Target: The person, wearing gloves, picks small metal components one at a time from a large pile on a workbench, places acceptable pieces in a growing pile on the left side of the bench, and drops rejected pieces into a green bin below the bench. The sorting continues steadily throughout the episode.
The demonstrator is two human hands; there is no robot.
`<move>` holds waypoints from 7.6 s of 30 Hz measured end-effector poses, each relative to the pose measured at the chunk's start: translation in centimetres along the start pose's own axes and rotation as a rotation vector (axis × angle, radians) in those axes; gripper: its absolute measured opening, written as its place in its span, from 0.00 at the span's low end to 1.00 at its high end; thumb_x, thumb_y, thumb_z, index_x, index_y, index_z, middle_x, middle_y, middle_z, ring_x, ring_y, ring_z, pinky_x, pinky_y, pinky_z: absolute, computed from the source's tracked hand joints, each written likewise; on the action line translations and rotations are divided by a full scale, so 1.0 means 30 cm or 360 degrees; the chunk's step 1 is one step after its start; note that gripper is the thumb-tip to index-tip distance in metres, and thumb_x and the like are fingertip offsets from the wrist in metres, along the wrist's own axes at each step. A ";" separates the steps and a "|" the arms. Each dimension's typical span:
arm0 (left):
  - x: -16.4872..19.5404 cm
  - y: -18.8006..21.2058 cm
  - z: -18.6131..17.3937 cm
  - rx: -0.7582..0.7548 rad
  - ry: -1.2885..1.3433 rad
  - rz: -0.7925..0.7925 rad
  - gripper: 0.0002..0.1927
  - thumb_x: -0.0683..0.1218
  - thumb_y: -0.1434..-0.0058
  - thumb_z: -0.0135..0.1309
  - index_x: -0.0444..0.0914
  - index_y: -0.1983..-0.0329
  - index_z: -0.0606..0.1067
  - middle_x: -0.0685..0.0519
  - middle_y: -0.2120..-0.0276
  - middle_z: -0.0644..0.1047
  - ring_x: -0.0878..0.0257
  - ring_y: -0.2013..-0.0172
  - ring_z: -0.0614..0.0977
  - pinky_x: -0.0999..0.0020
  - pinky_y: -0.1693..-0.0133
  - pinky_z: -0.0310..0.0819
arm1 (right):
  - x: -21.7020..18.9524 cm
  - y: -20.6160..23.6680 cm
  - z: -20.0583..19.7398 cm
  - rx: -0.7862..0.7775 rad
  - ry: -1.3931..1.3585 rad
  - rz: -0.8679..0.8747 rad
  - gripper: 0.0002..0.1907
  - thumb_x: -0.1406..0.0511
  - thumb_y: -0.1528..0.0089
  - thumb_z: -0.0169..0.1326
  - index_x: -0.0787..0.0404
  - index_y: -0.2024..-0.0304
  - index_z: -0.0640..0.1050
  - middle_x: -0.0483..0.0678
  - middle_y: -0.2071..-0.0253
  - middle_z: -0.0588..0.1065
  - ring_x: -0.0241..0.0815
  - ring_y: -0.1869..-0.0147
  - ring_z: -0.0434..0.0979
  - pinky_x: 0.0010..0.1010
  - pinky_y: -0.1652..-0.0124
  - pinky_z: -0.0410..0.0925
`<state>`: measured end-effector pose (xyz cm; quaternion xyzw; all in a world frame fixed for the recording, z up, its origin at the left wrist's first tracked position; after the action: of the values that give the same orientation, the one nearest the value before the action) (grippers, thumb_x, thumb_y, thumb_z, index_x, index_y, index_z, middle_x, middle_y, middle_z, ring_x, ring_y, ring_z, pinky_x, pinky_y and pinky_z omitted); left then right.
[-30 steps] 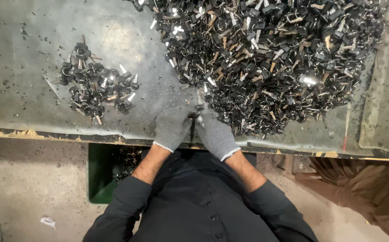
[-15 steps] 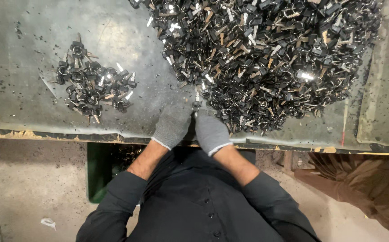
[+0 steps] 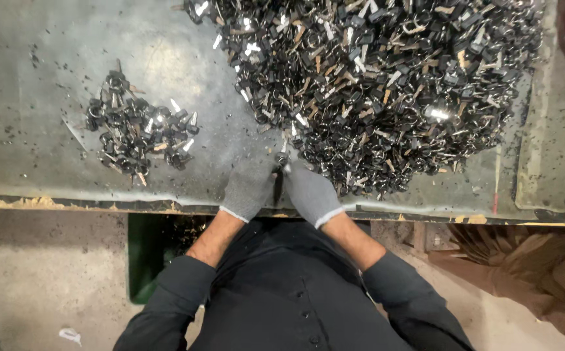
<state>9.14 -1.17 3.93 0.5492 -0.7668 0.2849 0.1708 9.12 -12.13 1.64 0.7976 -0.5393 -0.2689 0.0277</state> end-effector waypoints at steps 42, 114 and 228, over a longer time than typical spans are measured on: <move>0.025 -0.102 0.017 -0.0393 -0.0534 0.0468 0.14 0.50 0.46 0.67 0.44 0.61 0.77 0.53 0.66 0.78 0.54 0.59 0.79 0.57 0.59 0.75 | 0.033 0.014 0.045 -0.0115 -0.0135 0.0210 0.15 0.60 0.33 0.49 0.64 0.49 0.72 0.59 0.63 0.80 0.60 0.58 0.84 0.50 0.58 0.76; -0.005 0.041 -0.008 0.0138 -0.0132 -0.0096 0.18 0.36 0.49 0.60 0.39 0.53 0.77 0.46 0.62 0.79 0.46 0.61 0.80 0.51 0.59 0.74 | 0.004 0.015 -0.002 0.0005 0.0376 0.0088 0.10 0.64 0.31 0.49 0.63 0.50 0.72 0.58 0.57 0.78 0.51 0.63 0.85 0.38 0.70 0.77; 0.041 0.060 0.000 0.0234 -0.0240 0.0093 0.06 0.39 0.48 0.59 0.39 0.69 0.75 0.47 0.72 0.74 0.47 0.67 0.79 0.49 0.63 0.73 | 0.024 0.016 0.018 0.0054 -0.0031 -0.0015 0.13 0.61 0.33 0.49 0.66 0.54 0.69 0.62 0.70 0.80 0.62 0.64 0.82 0.51 0.67 0.74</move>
<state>7.02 -1.66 4.18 0.5577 -0.7702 0.3031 0.0635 8.65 -12.83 1.05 0.7979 -0.5402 -0.2675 0.0076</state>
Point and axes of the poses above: each hand's wrist, its own y-axis away from the middle knuckle, its own z-axis out of the palm, x = y × z, the point moved 7 cm from there along -y, towards the middle knuckle
